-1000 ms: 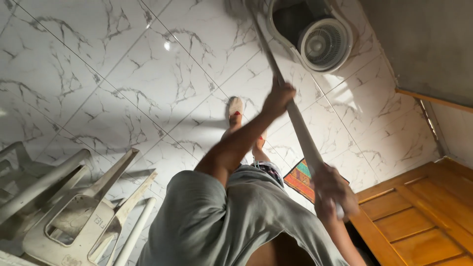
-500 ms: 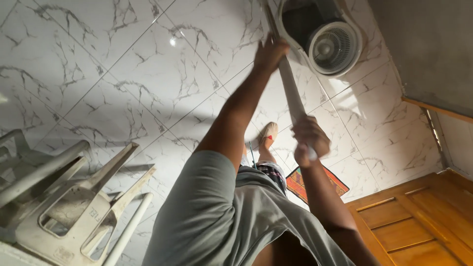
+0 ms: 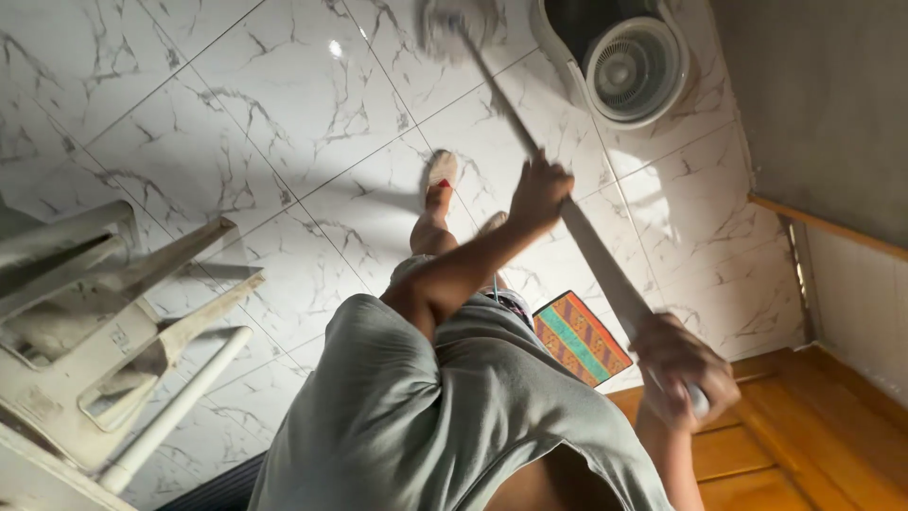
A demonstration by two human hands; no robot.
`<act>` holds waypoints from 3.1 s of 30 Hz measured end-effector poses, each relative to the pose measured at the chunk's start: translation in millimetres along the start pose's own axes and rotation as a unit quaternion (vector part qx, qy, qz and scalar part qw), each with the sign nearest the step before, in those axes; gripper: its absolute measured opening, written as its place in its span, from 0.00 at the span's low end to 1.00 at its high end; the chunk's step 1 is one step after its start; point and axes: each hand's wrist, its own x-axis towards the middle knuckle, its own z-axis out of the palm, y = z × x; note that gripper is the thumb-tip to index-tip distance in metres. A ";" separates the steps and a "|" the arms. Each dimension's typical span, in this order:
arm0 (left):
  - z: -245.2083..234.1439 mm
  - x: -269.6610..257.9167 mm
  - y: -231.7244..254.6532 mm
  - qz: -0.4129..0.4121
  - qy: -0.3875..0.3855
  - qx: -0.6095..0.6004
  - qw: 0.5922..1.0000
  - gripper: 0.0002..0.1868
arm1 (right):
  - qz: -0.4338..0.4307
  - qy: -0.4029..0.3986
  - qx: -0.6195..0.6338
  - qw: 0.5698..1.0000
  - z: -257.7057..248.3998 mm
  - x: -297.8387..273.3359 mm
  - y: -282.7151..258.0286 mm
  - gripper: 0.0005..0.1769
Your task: The person mops a white marble-patterned tiled floor using a spin mop. They move around the room, cleaning the floor around various items including stacked chairs, a mattress, and a mop bucket.
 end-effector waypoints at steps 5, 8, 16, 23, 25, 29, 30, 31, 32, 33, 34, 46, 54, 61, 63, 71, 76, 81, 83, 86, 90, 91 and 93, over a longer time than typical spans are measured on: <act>0.5 -38.1 19.3 -0.047 0.005 -0.023 0.999 0.02 | -0.055 -0.036 0.115 0.991 -32.2 -1.9 10.9 0.17; -4.8 -13.0 -4.3 -0.091 0.016 -0.042 0.995 0.03 | -0.056 -0.035 0.115 0.991 -27.3 10.3 37.9 0.17; -73.7 47.2 -120.2 -0.209 0.077 0.086 0.971 0.03 | -0.092 -0.126 0.127 0.980 65.5 54.0 133.7 0.27; -45.7 -51.1 -156.0 -0.174 0.230 0.065 0.955 0.03 | -0.103 -0.282 0.099 0.949 88.0 -20.4 103.8 0.13; -27.2 -72.8 -123.6 -0.227 0.168 0.068 0.957 0.04 | -0.087 -0.276 0.116 0.950 63.8 -26.4 84.9 0.16; -19.6 -112.0 -43.6 -0.266 0.141 0.061 0.952 0.04 | 0.002 -0.256 0.158 0.954 12.7 -18.6 41.3 0.20; -20.8 -120.3 -31.1 -0.269 0.154 0.043 0.950 0.05 | 0.033 -0.258 0.173 0.950 6.4 -12.1 36.3 0.20; -23.7 -126.2 -24.0 -0.271 0.167 0.026 0.948 0.06 | 0.017 -0.276 0.179 0.944 7.4 -2.8 37.0 0.18; -28.0 -128.4 -22.7 -0.273 0.181 0.009 0.945 0.06 | 0.001 -0.292 0.186 0.938 10.9 8.7 37.7 0.17; -34.6 -129.5 -28.6 -0.249 0.201 0.016 0.947 0.06 | -0.014 -0.307 0.194 0.932 18.4 17.3 38.7 0.17; -41.5 -129.5 -38.0 -0.226 0.221 0.023 0.949 0.05 | -0.017 -0.299 0.200 0.933 28.8 22.6 40.3 0.16; -158.0 -207.4 -246.9 -0.296 0.362 -0.016 0.884 0.04 | -0.004 -0.397 0.261 0.880 279.0 17.8 80.7 0.13; -252.5 -318.3 -379.5 -0.445 0.343 0.085 0.823 0.06 | -0.066 -0.489 0.216 0.843 438.5 -60.9 125.6 0.08; -193.2 -273.2 -277.8 -0.332 0.366 0.029 0.869 0.05 | -0.007 -0.453 0.131 0.882 362.2 -13.8 31.1 0.21; -194.3 -278.8 -220.4 -0.286 0.401 -0.071 0.867 0.08 | 0.035 -0.471 0.190 0.861 351.5 3.1 5.0 0.17; -242.6 -287.0 -304.8 -0.324 0.423 -0.119 0.838 0.12 | -0.036 -0.480 0.256 0.839 441.5 11.1 50.4 0.14; -289.5 -348.2 -434.9 -0.396 0.468 -0.063 0.788 0.09 | -0.034 -0.529 0.226 0.817 546.3 -35.2 93.0 0.24; -335.5 -414.1 -446.1 -0.517 0.402 -0.037 0.755 0.09 | -0.088 -0.594 0.245 0.761 593.8 -80.4 107.5 0.12; -322.1 -411.4 -432.2 -0.514 0.388 -0.026 0.764 0.08 | -0.094 -0.627 0.203 0.746 573.6 -77.1 99.4 0.10; -291.0 -375.8 -396.1 -0.433 0.450 -0.050 0.780 0.06 | -0.061 -0.599 0.123 0.789 527.3 -54.8 67.3 0.12; -269.0 -345.8 -335.2 -0.371 0.461 -0.108 0.799 0.08 | -0.010 -0.573 0.203 0.794 497.4 -27.4 31.0 0.16; -270.9 -346.1 -330.4 -0.377 0.451 -0.118 0.800 0.07 | -0.022 -0.566 0.215 0.796 500.6 -30.8 30.8 0.17; -280.5 -357.1 -340.6 -0.360 0.463 -0.106 0.803 0.07 | -0.045 -0.560 0.220 0.797 511.4 -36.3 35.5 0.18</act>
